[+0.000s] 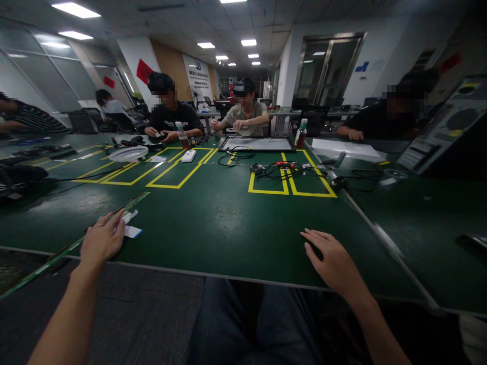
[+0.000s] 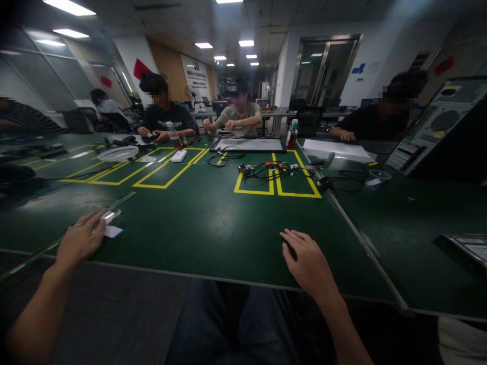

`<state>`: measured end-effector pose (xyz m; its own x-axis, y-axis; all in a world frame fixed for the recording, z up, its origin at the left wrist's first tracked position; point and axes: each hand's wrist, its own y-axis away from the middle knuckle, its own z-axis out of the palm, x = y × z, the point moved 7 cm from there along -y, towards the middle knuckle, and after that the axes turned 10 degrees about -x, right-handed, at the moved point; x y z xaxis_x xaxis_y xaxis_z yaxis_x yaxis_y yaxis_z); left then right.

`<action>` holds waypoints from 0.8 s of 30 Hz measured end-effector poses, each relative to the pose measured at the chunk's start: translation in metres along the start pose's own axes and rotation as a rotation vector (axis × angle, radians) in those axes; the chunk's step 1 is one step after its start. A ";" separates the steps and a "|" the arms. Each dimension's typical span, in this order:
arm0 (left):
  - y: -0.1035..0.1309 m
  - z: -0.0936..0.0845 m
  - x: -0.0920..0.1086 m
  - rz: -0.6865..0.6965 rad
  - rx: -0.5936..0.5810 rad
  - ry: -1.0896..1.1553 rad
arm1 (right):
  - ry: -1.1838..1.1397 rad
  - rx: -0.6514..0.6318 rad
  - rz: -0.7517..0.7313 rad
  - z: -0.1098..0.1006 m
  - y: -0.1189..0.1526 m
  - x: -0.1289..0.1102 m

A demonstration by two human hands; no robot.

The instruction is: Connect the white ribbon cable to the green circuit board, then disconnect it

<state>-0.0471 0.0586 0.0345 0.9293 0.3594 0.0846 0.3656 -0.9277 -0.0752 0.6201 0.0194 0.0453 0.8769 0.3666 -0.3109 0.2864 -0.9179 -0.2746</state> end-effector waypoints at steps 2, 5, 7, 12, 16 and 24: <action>0.001 0.000 -0.001 -0.005 0.012 0.032 | 0.000 -0.006 0.006 0.000 0.000 0.000; -0.001 0.004 -0.006 -0.037 -0.034 0.039 | -0.007 0.002 0.002 -0.001 0.000 -0.001; -0.004 0.008 -0.009 -0.064 -0.072 0.022 | -0.012 0.013 -0.003 -0.002 0.000 -0.001; -0.010 0.013 -0.011 -0.030 -0.120 0.002 | -0.004 0.005 -0.003 -0.001 0.000 0.000; -0.014 0.015 -0.012 -0.017 -0.153 -0.016 | 0.003 -0.006 0.003 0.000 0.000 0.000; -0.013 0.015 -0.012 -0.042 -0.164 -0.033 | -0.005 -0.006 0.008 0.002 0.000 0.001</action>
<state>-0.0622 0.0678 0.0198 0.9156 0.3988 0.0510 0.3933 -0.9148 0.0915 0.6203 0.0196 0.0433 0.8772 0.3597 -0.3180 0.2816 -0.9219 -0.2662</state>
